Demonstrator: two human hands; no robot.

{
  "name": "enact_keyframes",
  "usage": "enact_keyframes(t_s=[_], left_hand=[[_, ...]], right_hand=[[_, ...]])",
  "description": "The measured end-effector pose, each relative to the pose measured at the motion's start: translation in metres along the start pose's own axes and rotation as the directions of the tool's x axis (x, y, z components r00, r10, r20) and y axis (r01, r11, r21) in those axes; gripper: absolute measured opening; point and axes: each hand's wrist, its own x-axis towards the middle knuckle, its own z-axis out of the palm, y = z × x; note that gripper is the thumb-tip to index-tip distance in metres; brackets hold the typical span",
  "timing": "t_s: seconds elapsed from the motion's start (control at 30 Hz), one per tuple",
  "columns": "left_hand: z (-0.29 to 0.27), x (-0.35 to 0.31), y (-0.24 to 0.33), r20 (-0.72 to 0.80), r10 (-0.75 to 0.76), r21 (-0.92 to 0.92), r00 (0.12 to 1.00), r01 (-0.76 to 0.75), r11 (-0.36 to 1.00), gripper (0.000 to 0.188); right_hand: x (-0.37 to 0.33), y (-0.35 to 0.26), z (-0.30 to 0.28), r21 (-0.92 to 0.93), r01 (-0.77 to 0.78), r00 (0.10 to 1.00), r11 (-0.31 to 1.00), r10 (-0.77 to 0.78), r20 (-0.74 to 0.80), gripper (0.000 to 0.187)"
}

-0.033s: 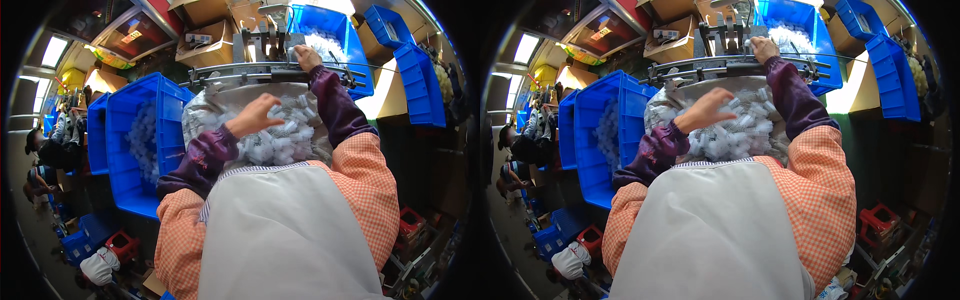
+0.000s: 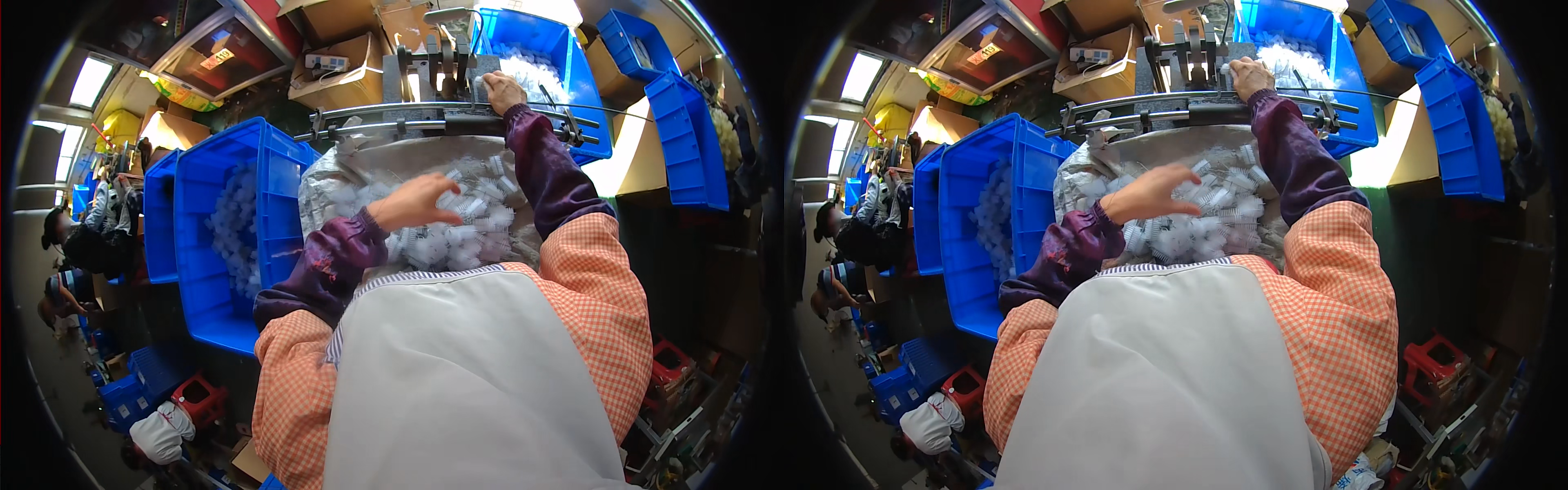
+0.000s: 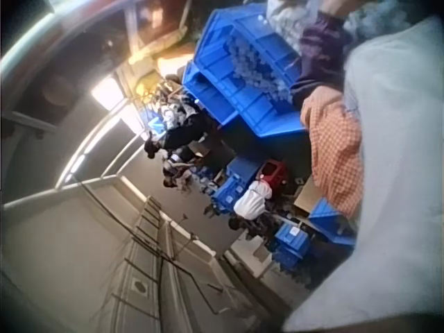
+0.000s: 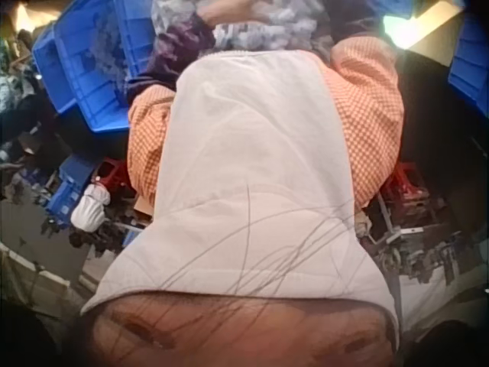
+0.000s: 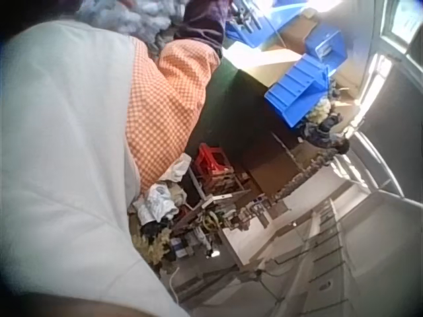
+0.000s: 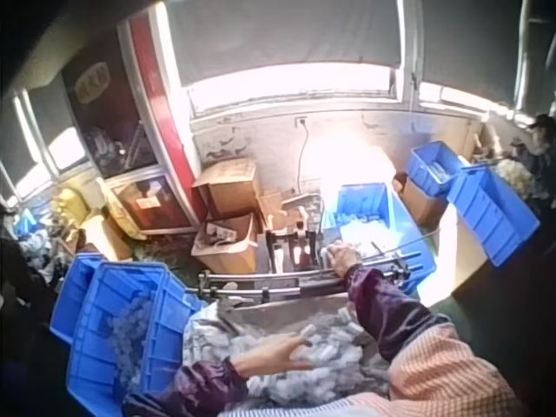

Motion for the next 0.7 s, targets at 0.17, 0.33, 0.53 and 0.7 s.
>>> enact_keyframes(t_s=[0.17,0.33,0.53,0.7], left_hand=[[0.019,-0.031,-0.011,0.167,-0.002,0.146,0.986,-0.022,0.989,0.024],[0.024,-0.031,-0.009,0.176,-0.006,0.197,0.984,-0.03,0.98,0.019],[0.027,-0.027,-0.014,0.193,0.053,0.194,0.98,-0.091,0.977,0.012],[0.03,-0.026,-0.02,0.197,0.067,0.191,0.978,-0.105,0.976,0.006]], right_hand=[[0.02,-0.006,0.017,-0.119,-0.019,0.999,0.993,0.015,-0.036,0.018],[0.023,-0.005,0.025,-0.073,0.007,0.999,0.997,-0.01,-0.035,0.018],[0.029,0.001,0.025,0.023,0.012,1.0,1.0,-0.013,0.022,0.021],[0.032,-0.003,0.022,-0.101,-0.144,0.983,0.984,0.154,0.102,0.025]])
